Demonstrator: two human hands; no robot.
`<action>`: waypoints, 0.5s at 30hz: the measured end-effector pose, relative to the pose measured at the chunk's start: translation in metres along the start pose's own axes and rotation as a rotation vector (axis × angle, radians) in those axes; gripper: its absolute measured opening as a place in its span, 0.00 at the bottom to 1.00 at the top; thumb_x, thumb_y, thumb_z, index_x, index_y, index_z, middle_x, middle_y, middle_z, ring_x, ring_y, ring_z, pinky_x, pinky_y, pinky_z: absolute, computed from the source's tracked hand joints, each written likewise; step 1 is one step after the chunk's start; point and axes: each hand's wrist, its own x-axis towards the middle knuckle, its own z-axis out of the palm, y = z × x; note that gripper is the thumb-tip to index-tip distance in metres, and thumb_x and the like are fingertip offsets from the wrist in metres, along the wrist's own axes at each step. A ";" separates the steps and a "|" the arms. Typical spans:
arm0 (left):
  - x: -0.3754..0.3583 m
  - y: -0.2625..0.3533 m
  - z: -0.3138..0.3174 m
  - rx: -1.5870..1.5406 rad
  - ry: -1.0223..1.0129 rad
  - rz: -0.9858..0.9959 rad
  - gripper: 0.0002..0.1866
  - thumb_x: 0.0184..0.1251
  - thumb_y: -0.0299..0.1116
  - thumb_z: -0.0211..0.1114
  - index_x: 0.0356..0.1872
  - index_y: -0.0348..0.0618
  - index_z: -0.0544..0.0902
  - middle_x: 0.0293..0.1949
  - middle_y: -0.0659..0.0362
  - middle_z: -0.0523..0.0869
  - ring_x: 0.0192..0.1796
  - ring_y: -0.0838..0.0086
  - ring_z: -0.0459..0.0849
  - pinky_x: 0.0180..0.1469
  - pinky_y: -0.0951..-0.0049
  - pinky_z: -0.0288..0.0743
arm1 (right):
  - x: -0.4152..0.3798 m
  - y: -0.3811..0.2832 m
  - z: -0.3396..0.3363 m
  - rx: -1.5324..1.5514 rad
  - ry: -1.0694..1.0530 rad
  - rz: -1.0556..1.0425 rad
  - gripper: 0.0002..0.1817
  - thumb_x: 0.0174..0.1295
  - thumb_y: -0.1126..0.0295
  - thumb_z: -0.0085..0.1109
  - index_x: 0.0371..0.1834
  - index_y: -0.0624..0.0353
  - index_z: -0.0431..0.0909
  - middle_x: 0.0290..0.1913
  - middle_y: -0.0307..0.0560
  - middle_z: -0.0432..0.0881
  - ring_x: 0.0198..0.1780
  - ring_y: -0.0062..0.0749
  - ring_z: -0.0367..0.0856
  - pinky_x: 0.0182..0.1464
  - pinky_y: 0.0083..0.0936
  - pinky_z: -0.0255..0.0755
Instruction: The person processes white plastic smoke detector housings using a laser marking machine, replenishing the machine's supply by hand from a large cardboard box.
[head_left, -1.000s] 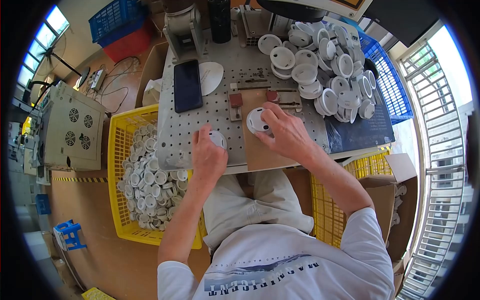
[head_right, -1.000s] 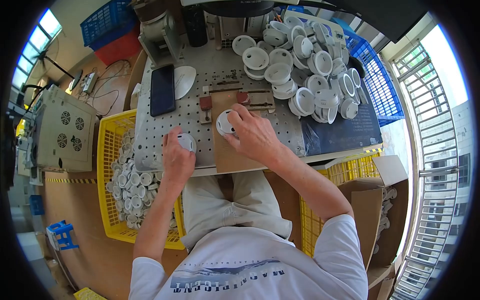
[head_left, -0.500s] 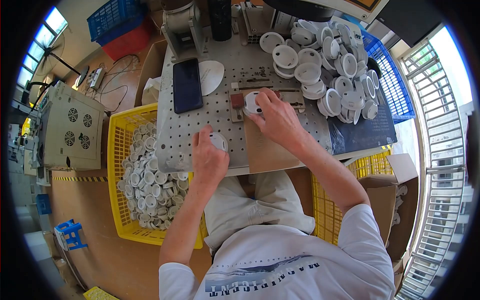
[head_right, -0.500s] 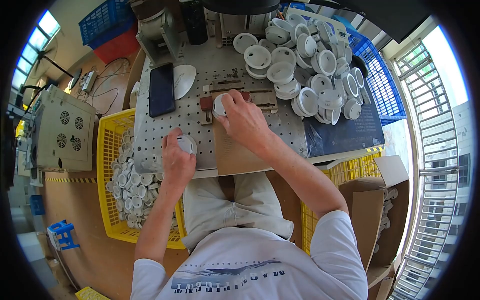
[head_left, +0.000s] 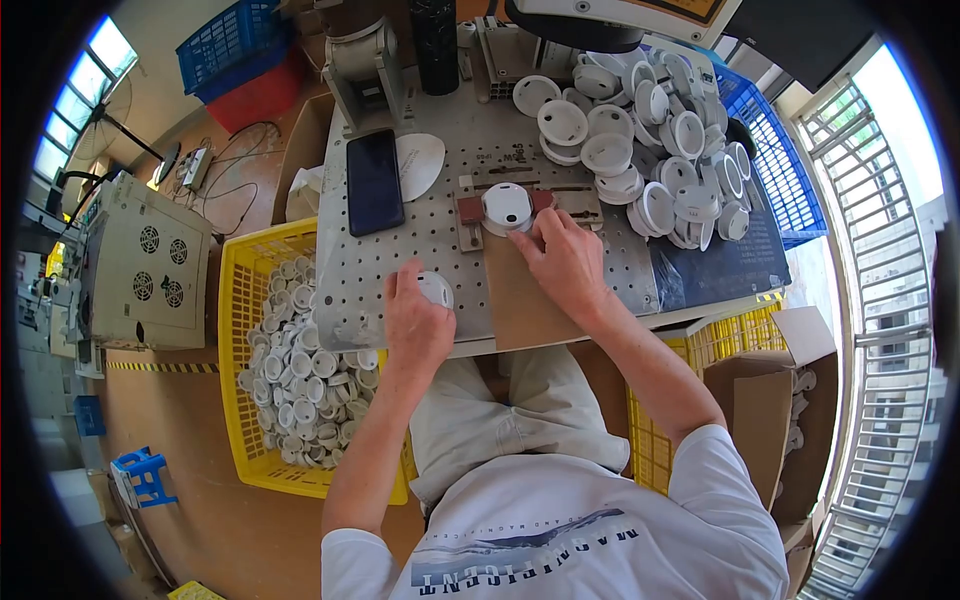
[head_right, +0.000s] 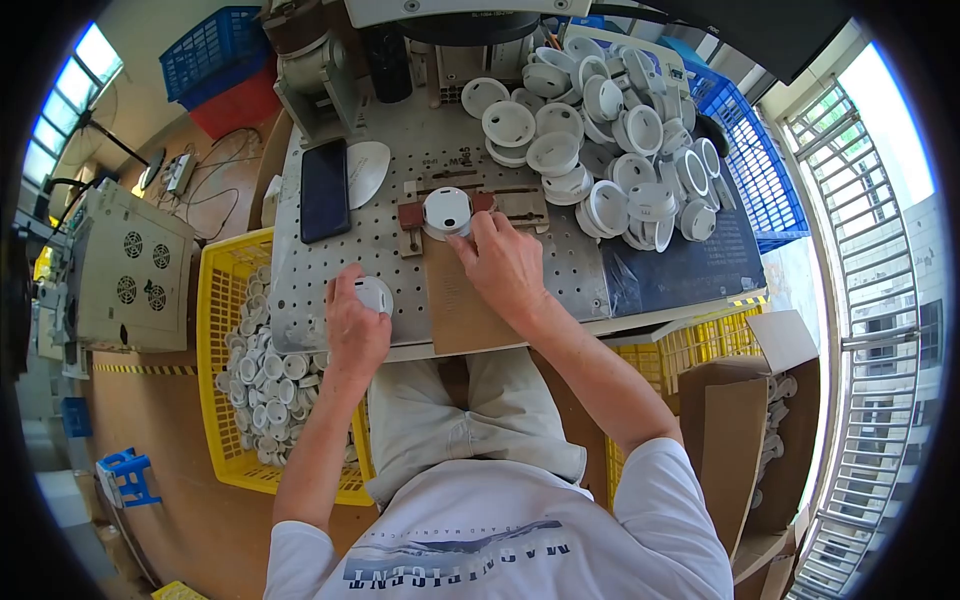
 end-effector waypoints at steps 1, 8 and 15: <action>0.000 -0.001 0.002 0.008 0.008 0.015 0.13 0.36 0.15 0.67 0.31 0.27 0.82 0.55 0.45 0.75 0.53 0.47 0.75 0.56 0.55 0.72 | -0.001 0.003 0.003 0.000 0.005 0.013 0.16 0.59 0.60 0.68 0.33 0.59 0.72 0.35 0.51 0.81 0.29 0.51 0.83 0.30 0.42 0.76; -0.006 -0.006 -0.003 -0.047 0.017 0.030 0.10 0.40 0.16 0.64 0.29 0.28 0.82 0.55 0.42 0.74 0.54 0.45 0.74 0.57 0.54 0.70 | 0.003 0.007 0.005 0.029 0.077 0.017 0.19 0.58 0.55 0.68 0.29 0.58 0.72 0.27 0.48 0.80 0.29 0.51 0.82 0.29 0.44 0.74; -0.051 -0.107 -0.080 0.017 0.298 -0.464 0.20 0.48 0.15 0.51 0.47 0.27 0.75 0.49 0.42 0.79 0.54 0.44 0.77 0.61 0.54 0.68 | 0.002 0.007 0.005 0.085 0.107 0.057 0.19 0.56 0.57 0.71 0.26 0.57 0.71 0.25 0.45 0.78 0.28 0.50 0.79 0.29 0.43 0.70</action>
